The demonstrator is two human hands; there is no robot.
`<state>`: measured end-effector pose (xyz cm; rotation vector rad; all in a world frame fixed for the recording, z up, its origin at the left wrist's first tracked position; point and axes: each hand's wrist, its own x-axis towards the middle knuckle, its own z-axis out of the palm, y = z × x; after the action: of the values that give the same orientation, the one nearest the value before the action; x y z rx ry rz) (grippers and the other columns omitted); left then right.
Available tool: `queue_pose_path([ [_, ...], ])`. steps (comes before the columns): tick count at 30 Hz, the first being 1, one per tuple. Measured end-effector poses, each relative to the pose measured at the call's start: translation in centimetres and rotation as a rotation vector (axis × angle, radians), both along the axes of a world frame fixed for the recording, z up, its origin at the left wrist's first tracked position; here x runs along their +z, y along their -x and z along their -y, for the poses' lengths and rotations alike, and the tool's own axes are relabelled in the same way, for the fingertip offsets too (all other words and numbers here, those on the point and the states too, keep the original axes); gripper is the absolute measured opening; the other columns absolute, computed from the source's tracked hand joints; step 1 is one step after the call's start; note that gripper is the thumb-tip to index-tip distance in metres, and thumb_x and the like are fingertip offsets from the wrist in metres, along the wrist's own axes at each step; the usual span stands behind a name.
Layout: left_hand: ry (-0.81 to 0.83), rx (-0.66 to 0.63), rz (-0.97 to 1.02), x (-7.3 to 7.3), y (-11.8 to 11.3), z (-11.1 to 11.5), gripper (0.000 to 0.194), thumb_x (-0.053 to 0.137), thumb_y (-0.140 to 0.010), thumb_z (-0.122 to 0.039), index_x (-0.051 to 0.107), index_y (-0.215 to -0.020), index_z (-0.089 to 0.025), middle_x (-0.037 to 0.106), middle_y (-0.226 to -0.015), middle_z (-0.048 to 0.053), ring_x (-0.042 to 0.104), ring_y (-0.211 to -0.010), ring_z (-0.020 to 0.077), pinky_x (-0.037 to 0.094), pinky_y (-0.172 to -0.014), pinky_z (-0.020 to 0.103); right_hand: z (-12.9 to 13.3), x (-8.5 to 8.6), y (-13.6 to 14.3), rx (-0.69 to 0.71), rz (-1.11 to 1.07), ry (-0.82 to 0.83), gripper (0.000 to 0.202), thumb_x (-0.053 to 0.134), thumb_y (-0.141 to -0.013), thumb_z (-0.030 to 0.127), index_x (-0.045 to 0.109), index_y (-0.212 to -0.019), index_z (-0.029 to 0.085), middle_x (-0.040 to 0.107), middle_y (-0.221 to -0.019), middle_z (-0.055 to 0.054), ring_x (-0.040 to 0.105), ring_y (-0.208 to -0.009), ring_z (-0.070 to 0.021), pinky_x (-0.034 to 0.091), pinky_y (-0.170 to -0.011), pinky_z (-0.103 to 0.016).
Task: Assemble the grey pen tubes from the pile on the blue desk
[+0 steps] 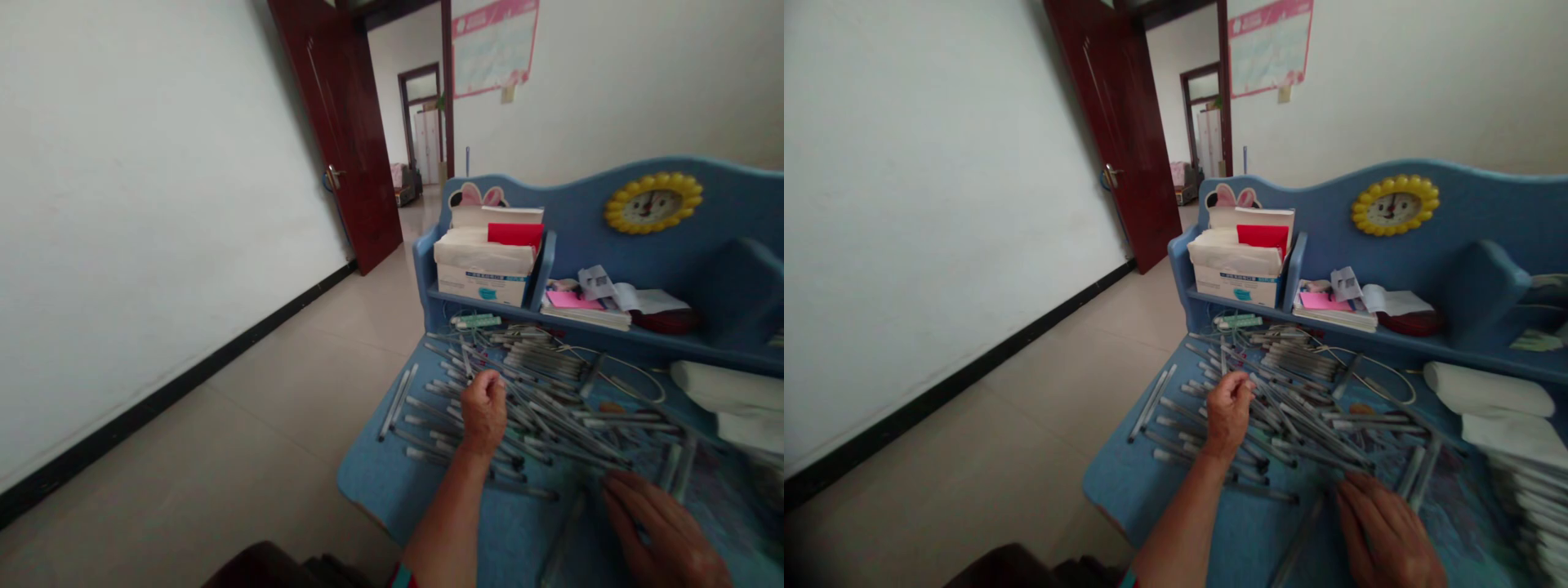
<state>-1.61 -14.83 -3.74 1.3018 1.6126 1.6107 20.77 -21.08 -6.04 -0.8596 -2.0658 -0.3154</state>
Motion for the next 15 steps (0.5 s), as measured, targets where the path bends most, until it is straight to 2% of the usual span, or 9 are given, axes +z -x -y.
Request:
queue_pose_path([
  [3,-0.030,0.042,0.098,1.1,0.9,-0.1,0.021,0.051,-0.077,-0.029,0.061,-0.089,-0.016,0.067,-0.076,0.006,0.062,-0.066,0.0162,0.049,-0.064,0.029,1.9,0.3,0.5,0.034,0.009,-0.009,0.020,0.045,-0.087,0.030,0.062,-0.090,0.020,0.068,-0.086,-0.008,0.063,-0.080,-0.0194,0.047,-0.073,-0.032],
  [6,-0.083,0.247,0.343,3.0,2.9,-0.2,0.023,0.051,-0.074,-0.029,0.059,-0.089,-0.013,0.066,-0.073,0.005,0.060,-0.058,0.0138,0.045,-0.052,0.024,3.5,0.2,1.1,0.037,0.007,-0.005,0.020,0.044,-0.087,0.028,0.062,-0.091,0.020,0.068,-0.086,-0.007,0.064,-0.080,-0.0189,0.048,-0.073,-0.031],
  [9,-0.151,0.408,0.531,5.1,5.2,0.3,0.027,0.054,-0.070,-0.030,0.057,-0.090,-0.012,0.065,-0.074,0.006,0.058,-0.056,0.0116,0.042,-0.049,0.022,4.6,-0.1,1.8,0.047,0.009,0.011,0.019,0.046,-0.086,0.026,0.062,-0.090,0.019,0.068,-0.085,-0.008,0.064,-0.079,-0.0182,0.049,-0.072,-0.030],
  [12,-0.181,0.398,0.608,6.6,6.8,1.2,0.031,0.057,-0.068,-0.031,0.056,-0.092,-0.011,0.065,-0.074,0.005,0.058,-0.058,0.0113,0.040,-0.051,0.021,5.4,-0.4,2.4,0.050,0.000,0.039,0.018,0.046,-0.086,0.024,0.063,-0.090,0.019,0.068,-0.086,-0.007,0.064,-0.080,-0.0184,0.050,-0.072,-0.030],
  [15,-0.184,0.383,0.612,7.1,7.6,2.1,0.032,0.060,-0.066,-0.032,0.057,-0.090,-0.011,0.065,-0.072,0.005,0.057,-0.057,0.0110,0.040,-0.050,0.021,6.1,-0.7,3.0,0.058,0.003,0.082,0.018,0.046,-0.086,0.023,0.063,-0.090,0.019,0.068,-0.088,-0.007,0.064,-0.082,-0.0191,0.050,-0.074,-0.032],
])
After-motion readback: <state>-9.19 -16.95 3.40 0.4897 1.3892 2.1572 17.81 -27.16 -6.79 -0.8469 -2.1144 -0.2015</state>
